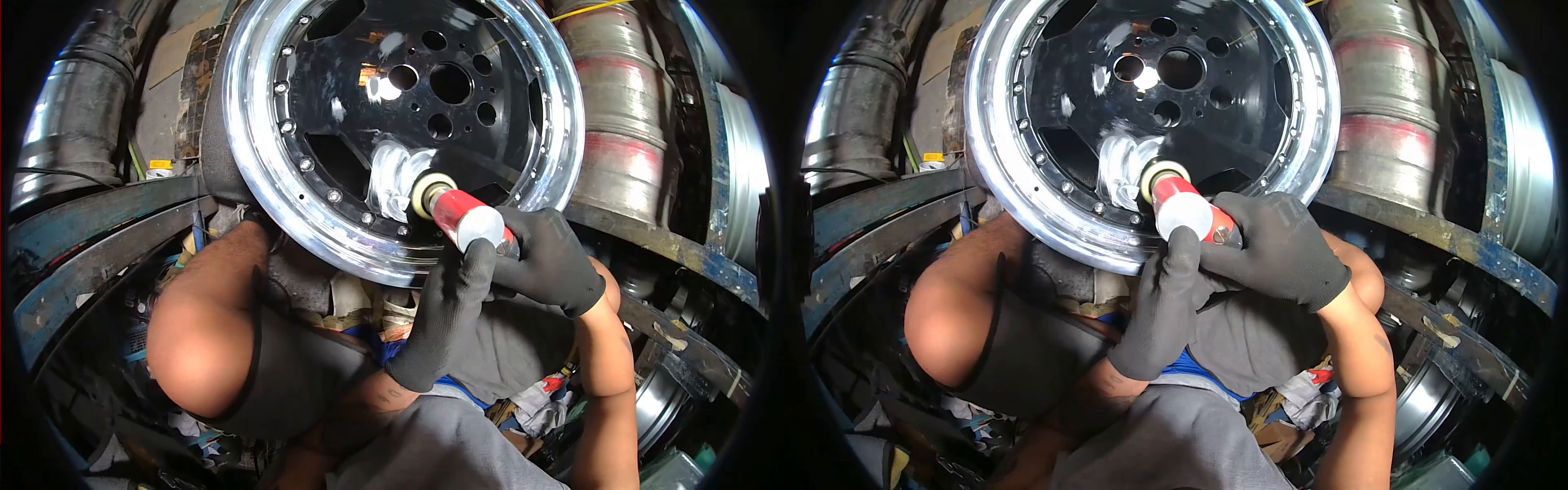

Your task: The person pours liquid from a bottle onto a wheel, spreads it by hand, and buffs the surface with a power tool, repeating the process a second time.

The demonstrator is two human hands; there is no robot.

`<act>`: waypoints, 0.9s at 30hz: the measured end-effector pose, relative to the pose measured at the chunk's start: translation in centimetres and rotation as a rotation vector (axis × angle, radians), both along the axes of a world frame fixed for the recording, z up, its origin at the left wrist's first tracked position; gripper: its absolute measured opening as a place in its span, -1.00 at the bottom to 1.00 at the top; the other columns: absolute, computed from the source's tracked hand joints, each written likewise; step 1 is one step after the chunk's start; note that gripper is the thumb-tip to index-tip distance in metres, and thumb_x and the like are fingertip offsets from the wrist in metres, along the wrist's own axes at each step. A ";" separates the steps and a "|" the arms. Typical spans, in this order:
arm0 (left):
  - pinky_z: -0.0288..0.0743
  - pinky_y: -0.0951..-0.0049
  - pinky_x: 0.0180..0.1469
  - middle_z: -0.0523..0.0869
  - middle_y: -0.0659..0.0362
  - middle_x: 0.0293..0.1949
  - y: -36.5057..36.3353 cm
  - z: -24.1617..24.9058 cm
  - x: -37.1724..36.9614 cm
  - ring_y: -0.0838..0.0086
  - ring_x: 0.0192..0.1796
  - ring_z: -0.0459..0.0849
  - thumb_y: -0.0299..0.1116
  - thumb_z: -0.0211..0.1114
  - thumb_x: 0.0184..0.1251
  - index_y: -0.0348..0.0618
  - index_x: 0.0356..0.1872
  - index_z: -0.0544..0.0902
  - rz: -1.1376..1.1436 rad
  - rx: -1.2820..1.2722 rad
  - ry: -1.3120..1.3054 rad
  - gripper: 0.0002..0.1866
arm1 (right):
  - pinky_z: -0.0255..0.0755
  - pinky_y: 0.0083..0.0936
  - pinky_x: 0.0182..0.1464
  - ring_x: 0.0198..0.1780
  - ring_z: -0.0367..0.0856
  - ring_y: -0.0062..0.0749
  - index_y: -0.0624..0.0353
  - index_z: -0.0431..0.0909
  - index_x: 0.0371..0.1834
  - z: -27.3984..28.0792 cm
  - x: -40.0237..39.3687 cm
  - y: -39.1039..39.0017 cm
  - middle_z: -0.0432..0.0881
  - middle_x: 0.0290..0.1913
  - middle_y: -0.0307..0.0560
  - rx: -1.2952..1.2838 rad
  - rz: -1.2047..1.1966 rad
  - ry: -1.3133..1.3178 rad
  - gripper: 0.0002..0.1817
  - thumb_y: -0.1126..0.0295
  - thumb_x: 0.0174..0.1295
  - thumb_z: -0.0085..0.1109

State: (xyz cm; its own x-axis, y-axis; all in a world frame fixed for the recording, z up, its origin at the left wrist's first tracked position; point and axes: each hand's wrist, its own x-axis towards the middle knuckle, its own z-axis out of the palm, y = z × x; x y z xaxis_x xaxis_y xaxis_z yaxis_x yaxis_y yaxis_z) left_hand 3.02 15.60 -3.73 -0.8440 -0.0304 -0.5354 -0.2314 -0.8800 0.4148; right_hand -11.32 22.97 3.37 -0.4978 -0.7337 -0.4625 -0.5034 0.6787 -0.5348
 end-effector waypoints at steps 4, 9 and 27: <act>0.61 0.25 0.33 0.62 -0.08 0.23 0.2 -0.7 -0.4 0.26 0.25 0.68 0.28 0.01 0.66 -0.40 0.42 0.40 0.040 -0.030 0.063 -0.19 | 0.51 -0.12 -0.26 -0.32 0.72 0.17 0.21 0.70 -0.16 0.4 -0.1 -0.5 0.69 -0.40 0.20 0.103 -0.016 0.054 -0.60 0.06 0.23 0.42; 0.62 0.29 0.30 0.63 -0.06 0.20 0.3 -0.5 -0.2 0.29 0.20 0.70 0.27 0.04 0.65 -0.40 0.40 0.42 -0.008 -0.057 0.033 -0.20 | 0.51 -0.13 -0.27 -0.33 0.71 0.17 0.22 0.69 -0.17 0.1 -0.2 0.4 0.68 -0.40 0.21 0.021 -0.004 0.026 -0.59 0.05 0.23 0.42; 0.60 0.49 0.02 0.69 0.10 0.06 -0.9 1.3 -1.0 0.53 0.02 0.68 0.24 0.04 0.68 -0.33 0.32 0.53 -0.009 -0.266 -0.035 -0.28 | 0.56 -0.21 -0.24 -0.34 0.76 0.05 0.24 0.74 -0.08 0.1 0.0 0.1 0.73 -0.38 0.17 0.003 -0.138 -0.045 -0.54 0.02 0.26 0.44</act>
